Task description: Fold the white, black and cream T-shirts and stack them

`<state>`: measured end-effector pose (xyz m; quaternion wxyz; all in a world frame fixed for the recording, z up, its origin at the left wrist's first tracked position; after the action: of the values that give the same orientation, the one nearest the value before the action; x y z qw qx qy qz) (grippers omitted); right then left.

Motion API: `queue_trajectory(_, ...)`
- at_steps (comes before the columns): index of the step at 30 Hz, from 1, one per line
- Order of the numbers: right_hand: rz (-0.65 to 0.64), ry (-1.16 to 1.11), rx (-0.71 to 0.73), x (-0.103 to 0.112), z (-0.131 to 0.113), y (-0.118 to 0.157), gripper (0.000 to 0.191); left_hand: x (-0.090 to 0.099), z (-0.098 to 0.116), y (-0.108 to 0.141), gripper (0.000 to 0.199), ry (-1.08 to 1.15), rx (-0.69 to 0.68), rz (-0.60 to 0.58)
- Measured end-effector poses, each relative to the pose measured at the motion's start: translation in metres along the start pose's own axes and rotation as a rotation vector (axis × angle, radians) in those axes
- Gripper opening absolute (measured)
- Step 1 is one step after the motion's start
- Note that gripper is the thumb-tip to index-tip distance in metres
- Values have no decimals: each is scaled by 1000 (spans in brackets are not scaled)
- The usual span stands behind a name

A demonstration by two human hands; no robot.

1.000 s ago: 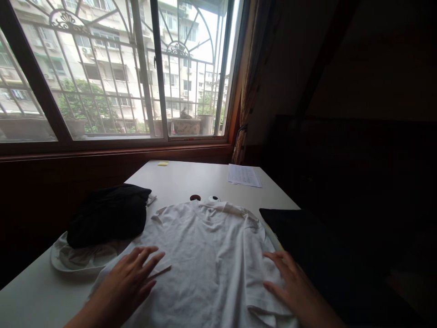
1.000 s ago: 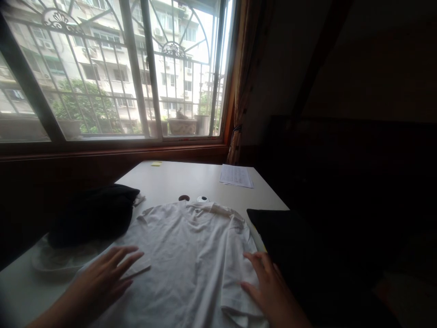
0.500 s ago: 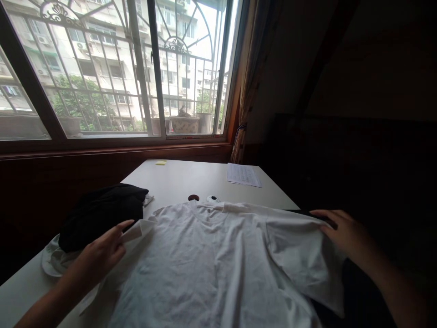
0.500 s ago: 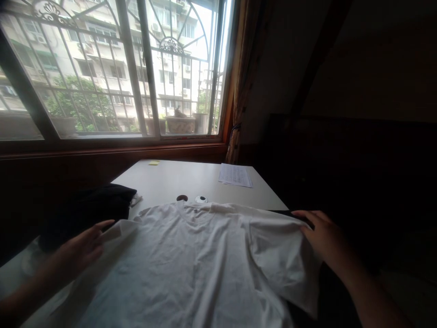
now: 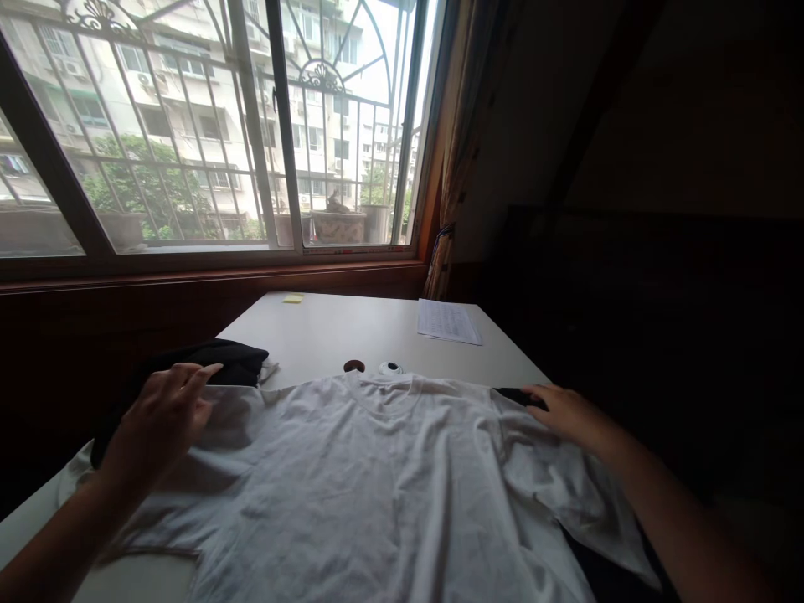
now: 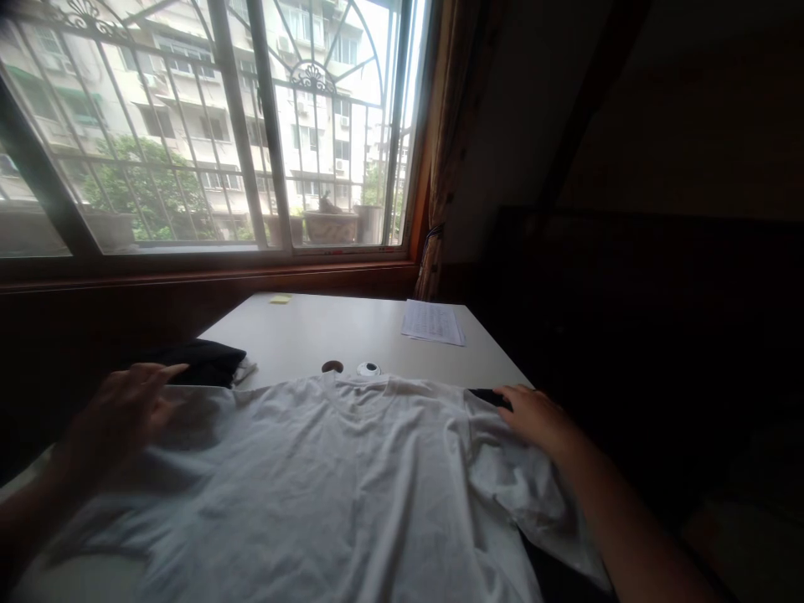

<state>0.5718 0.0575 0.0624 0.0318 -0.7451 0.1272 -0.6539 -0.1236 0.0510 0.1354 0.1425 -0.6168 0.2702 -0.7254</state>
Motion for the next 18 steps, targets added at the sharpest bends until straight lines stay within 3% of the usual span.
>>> queue_trajectory(2, -116, -28, 59, -15, -36, -13, 37, -19, 39, -17, 39, 4, -136, -60)
queue_trajectory(5, -198, -66, 88, -33, -83, -31, 44, -69, 86, -40, 31, 103, -217, -249)
queue_trajectory(8, -234, -73, 97, -49, -116, -46, 56, -123, 114, -57, 30, 129, -167, -406)
queue_trajectory(13, -322, -96, 84, -75, -143, -63, 67, -179, 134, -72, 40, 164, -128, -496)
queue_trajectory(18, -345, -112, 70, -83, -153, -80, 46, -211, 127, -79, 27, 210, -73, -570)
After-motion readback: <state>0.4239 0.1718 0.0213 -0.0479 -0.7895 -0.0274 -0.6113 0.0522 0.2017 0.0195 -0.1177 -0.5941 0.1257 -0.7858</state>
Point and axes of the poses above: each hand's wrist, its own y-axis away from the middle knuckle, its own x-axis out of the back of the hand, z = x × y, the point moved 10 cm from there along -y, towards the middle knuckle
